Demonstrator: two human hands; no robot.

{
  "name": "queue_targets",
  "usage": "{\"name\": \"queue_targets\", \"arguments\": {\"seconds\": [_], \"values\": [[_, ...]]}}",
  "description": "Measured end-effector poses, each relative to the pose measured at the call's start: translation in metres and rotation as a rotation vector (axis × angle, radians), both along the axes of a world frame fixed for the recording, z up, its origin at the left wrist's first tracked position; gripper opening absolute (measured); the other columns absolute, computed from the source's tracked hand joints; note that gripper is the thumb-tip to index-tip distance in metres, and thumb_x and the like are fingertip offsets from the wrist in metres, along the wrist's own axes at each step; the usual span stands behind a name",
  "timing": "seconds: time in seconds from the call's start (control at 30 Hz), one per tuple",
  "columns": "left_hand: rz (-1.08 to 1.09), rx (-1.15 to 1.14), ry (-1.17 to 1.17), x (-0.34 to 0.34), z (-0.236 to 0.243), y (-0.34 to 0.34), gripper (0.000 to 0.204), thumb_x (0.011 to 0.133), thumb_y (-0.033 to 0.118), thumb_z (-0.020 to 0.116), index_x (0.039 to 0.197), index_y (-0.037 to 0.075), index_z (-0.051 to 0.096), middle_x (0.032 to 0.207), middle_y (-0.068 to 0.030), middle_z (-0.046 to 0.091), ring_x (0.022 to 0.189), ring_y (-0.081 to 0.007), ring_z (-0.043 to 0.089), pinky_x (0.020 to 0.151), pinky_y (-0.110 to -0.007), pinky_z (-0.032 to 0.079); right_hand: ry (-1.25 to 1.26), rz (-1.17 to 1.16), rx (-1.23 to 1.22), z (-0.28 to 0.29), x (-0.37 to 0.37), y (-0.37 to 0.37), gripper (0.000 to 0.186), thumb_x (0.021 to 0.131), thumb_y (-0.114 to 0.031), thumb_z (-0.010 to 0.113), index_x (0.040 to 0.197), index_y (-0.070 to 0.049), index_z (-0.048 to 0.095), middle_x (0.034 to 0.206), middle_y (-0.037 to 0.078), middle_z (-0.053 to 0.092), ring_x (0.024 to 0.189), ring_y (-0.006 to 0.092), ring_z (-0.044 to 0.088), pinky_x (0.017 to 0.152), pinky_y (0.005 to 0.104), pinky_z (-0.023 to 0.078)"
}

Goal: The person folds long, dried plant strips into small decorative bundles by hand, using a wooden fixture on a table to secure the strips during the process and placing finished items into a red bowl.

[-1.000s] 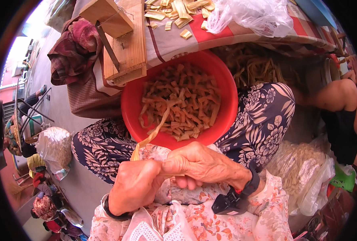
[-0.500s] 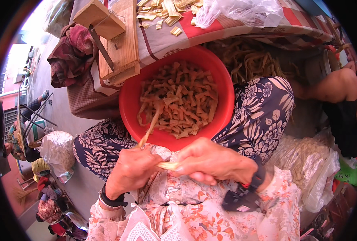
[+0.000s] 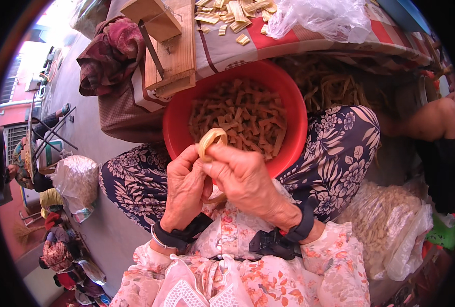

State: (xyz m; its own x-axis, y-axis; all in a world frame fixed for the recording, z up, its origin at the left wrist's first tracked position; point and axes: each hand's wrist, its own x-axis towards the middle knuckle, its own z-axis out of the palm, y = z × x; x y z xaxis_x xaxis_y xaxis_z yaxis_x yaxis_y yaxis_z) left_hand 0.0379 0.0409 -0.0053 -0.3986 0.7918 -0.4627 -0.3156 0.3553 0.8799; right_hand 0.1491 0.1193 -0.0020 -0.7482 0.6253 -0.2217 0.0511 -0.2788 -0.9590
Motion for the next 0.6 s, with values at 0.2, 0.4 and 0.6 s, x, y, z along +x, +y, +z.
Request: {"name": "queue_targets", "arguments": {"seconds": [0.2,0.4,0.6], "values": [[0.0,-0.028,-0.38,-0.006,0.01,-0.007,0.021,0.092,0.022,0.05,0.095,0.002,0.056,0.059,0.0037,0.049,0.044,-0.0014,0.039,0.04,-0.017,0.03,-0.112,0.107,0.499,-0.018,0.0,0.004,0.017,0.082,0.0,0.047,0.098,0.003,0.05,0.07,0.02,0.058,0.067,0.0362,0.06,0.055,0.037,0.047],[0.102,-0.057,-0.289,-0.007,0.002,0.002,0.019,0.092,0.024,0.05,0.082,0.008,0.05,0.055,0.006,0.042,0.039,0.0003,0.027,0.035,-0.017,0.02,-0.125,0.208,0.752,-0.017,-0.004,-0.001,0.021,0.076,0.004,0.048,0.097,0.003,0.047,0.065,0.017,0.055,0.06,0.0335,0.057,0.051,0.039,0.044],[0.192,-0.045,-0.351,-0.011,0.003,0.006,0.014,0.092,0.018,0.049,0.084,0.007,0.051,0.057,0.0058,0.043,0.039,0.0007,0.026,0.035,-0.017,0.02,-0.054,0.111,0.497,-0.013,-0.005,0.003,0.013,0.081,-0.002,0.057,0.093,0.004,0.056,0.071,0.011,0.059,0.058,0.0193,0.059,0.053,0.0272,0.046]]}}
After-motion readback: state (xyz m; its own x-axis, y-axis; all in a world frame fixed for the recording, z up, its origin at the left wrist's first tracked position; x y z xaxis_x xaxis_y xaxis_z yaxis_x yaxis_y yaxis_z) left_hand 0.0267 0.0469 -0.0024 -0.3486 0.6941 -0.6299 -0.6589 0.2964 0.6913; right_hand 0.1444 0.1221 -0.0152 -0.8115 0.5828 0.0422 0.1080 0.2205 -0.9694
